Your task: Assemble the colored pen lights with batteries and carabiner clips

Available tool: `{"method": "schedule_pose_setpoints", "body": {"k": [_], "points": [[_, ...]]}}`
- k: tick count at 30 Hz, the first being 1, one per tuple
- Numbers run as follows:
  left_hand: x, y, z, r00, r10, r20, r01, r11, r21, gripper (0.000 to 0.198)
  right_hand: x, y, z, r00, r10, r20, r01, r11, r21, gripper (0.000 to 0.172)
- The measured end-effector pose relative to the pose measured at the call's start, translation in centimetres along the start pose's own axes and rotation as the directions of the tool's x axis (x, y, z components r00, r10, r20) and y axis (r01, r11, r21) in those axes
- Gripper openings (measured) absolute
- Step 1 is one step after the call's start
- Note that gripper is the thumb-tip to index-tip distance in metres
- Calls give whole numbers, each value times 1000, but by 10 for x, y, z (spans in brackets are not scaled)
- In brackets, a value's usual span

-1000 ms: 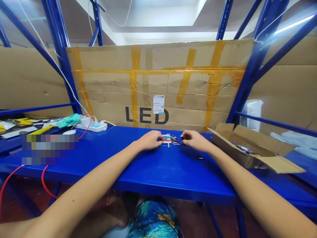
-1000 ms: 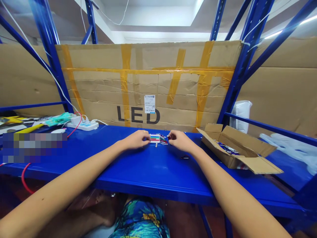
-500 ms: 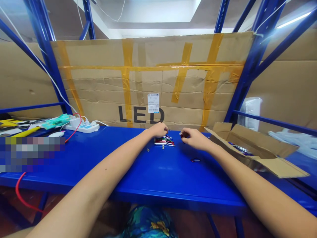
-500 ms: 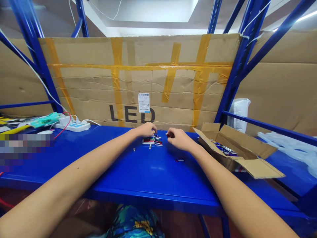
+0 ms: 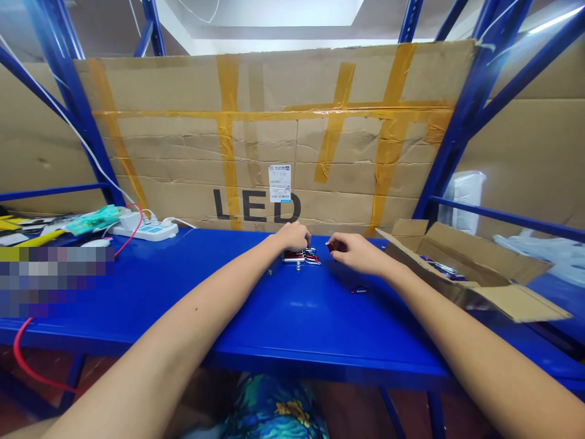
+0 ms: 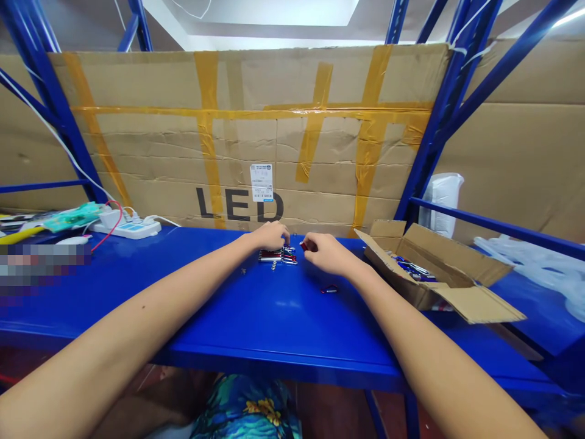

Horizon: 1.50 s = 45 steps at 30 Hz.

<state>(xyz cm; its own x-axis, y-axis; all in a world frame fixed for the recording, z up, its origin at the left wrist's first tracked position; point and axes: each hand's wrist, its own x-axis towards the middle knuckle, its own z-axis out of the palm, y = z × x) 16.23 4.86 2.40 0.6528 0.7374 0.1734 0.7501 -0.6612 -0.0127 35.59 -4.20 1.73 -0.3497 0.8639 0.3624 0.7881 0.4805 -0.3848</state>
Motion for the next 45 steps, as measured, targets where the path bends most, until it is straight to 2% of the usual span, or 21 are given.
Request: {"method": "schedule_pose_setpoints", "body": {"k": [9,13,16,17,19,23,26,31,37,41,45], "points": [[4,0,5,999,-28,38,29,999,-30,38,-1,2,1,1000,-12,16,12,1000,16,15],[-1,1,3,998,-52,-34,50,996,-78,37,-1,2,2,1000,-12,21,11,1000,12,16],[-14,1,-5,994,-36,-101,20,987,-160,36,-2,0,0,1000,-6,25,6,1000,4,15],[-20,1,-8,995,-24,-93,5,980,-197,35,-2,-1,0,1000,-4,26,4,1000,0,15],[-32,2,-16,1000,21,6,-18,966,-259,34,-1,-2,2,1000,-5,20,6,1000,-3,16],[-55,10,-28,987,117,113,-93,975,-204,26,-3,-8,11,999,-27,20,27,1000,16,14],[-66,19,-31,980,128,153,-102,981,-165,24,-7,-18,18,998,-35,45,33,999,31,13],[-74,29,-31,983,73,170,-53,991,-120,20,-14,-28,18,998,-51,32,49,998,44,13],[-73,29,-29,986,66,155,-56,996,-70,17,-14,-22,7,999,-39,-39,40,999,32,12],[-72,27,-27,981,74,177,-53,992,-118,14,-14,-19,2,998,-24,-62,26,999,31,13],[-84,24,-28,971,62,230,-18,981,-192,13,-16,-21,5,998,-27,-56,30,999,45,12]]}}
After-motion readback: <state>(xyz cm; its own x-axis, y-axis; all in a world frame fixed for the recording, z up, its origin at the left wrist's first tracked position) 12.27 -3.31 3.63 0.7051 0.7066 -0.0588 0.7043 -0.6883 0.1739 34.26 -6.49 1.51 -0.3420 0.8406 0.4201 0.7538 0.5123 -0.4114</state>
